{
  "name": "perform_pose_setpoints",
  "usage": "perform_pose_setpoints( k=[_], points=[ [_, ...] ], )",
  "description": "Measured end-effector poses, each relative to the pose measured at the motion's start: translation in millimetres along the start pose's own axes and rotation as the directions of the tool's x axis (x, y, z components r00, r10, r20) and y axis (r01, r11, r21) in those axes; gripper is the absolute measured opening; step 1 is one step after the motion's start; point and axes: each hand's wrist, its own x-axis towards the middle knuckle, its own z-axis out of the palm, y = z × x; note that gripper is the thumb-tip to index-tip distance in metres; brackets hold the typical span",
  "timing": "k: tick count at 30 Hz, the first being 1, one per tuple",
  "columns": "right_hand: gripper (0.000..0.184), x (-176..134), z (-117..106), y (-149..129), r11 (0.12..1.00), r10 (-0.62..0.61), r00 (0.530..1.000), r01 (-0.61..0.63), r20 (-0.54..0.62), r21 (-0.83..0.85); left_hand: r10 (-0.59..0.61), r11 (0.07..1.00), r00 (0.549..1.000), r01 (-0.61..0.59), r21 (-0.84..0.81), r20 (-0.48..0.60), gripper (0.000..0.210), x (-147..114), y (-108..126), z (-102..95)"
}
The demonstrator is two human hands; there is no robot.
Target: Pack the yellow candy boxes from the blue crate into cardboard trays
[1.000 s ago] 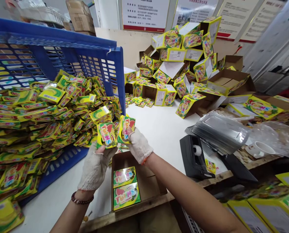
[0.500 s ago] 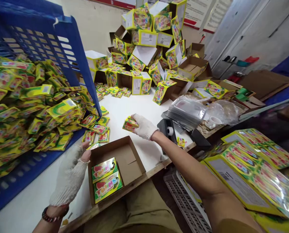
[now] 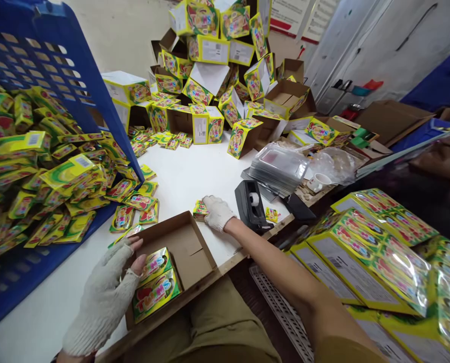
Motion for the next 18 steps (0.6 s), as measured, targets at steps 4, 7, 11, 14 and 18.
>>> perform_pose_setpoints(
  k=[4, 7, 11, 14, 18],
  points=[
    [0.061, -1.6, 7.5, 8.7, 0.996, -0.082, 0.996, 0.082, -0.02, 0.018, 0.033, 0.981, 0.973, -0.074, 0.177, 0.227, 0.019, -12.2, 21.8, 2.8],
    [0.057, 4.6, -0.2, 7.6, 0.952, 0.014, 0.995, 0.017, -0.099, 0.307, -0.057, 0.937, 0.953, -0.052, 0.344, 0.299, 0.019, -14.9, 39.4, 9.2],
    [0.051, -0.6, -36.4, -10.8, 0.754, -0.015, 0.986, 0.121, -0.168, 0.646, -0.124, 0.985, 0.963, 0.09, 0.148, 0.238, 0.025, -14.4, 41.8, 12.2],
    [0.054, -20.6, -59.8, -36.2, 0.602, -0.183, 0.96, 0.278, -0.21, 0.748, -0.311, 0.897, 0.942, 0.336, -0.286, 0.128, 0.045, -8.4, 40.1, 9.8],
    [0.057, -45.5, -61.4, -69.2, 0.523, -0.337, 0.909, 0.397, -0.245, 0.754, -0.476, 0.438, 0.85, 0.453, -0.777, 0.227, 0.063, 10.6, 51.0, 8.6]
  ],
)
